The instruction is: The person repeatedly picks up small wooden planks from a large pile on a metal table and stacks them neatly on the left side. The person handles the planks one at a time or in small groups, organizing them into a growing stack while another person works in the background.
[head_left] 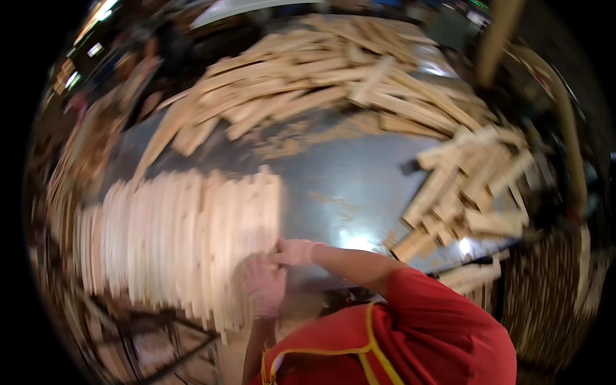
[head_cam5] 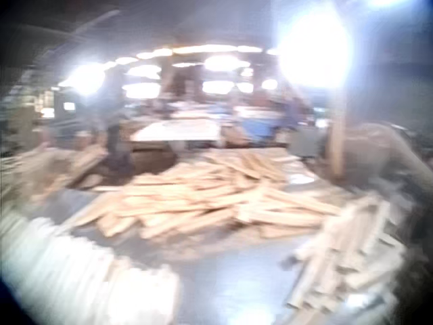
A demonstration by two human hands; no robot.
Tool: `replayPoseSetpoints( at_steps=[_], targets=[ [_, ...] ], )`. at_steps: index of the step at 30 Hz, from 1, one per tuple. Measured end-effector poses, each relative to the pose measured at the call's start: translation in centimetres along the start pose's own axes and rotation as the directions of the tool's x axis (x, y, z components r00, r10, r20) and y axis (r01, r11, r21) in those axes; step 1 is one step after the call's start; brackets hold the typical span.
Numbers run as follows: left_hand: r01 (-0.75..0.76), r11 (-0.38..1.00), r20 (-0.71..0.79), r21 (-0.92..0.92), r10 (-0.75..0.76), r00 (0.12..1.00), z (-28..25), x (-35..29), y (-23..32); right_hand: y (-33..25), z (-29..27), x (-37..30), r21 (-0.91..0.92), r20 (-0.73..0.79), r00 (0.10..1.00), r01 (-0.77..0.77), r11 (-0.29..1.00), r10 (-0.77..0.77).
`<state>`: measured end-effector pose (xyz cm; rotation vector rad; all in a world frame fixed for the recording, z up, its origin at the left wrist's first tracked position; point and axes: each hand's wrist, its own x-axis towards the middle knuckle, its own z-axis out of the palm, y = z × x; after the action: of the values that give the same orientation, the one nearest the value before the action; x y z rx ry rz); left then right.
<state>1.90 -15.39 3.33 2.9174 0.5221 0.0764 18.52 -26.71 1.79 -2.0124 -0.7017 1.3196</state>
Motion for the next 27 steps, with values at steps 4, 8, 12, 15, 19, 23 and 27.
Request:
replayPoseSetpoints(
  at_steps=[4, 8, 12, 15, 19, 23, 27],
  targets=[
    [-0.072, 0.994, 0.076, 0.083, 0.066, 0.995, 0.1, -1.0, -1.5, 3.7, -6.9, -4.7, -0.315, -0.021, 0.986, 0.149, 0.937, -0.164],
    [-0.114, 0.990, 0.083, 0.080, 0.107, 0.991, -0.2, -2.9, -1.2, 9.1, -18.8, -16.9, -0.766, -0.099, 0.973, -0.209, 0.607, 0.209],
    [-0.306, 0.951, 0.159, -0.051, 0.310, 0.937, 0.8, -1.5, 3.8, 21.9, -21.0, -22.6, -0.958, -0.022, 0.997, -0.001, 0.288, -0.072],
    [-0.367, 0.918, 0.185, -0.151, 0.391, 0.902, 2.5, 0.9, 9.4, 24.3, -18.1, -20.6, -0.953, -0.038, 0.925, 0.080, 0.293, -0.378],
    [-0.388, 0.912, 0.183, -0.136, 0.408, 0.894, 3.3, 4.6, 15.8, 22.1, -23.2, -18.6, -0.888, -0.314, 0.870, -0.127, 0.443, -0.380],
    [-0.444, 0.892, 0.232, -0.087, 0.452, 0.861, 4.4, 10.1, 22.4, 23.9, -30.7, -18.7, -0.854, -0.256, 0.967, -0.218, 0.473, -0.017],
    [-0.409, 0.912, 0.510, 0.030, 0.338, 0.791, 6.8, 14.0, 26.8, 23.6, -27.4, -17.2, -0.783, -0.243, 0.896, 0.044, 0.620, -0.371]
  ],
)
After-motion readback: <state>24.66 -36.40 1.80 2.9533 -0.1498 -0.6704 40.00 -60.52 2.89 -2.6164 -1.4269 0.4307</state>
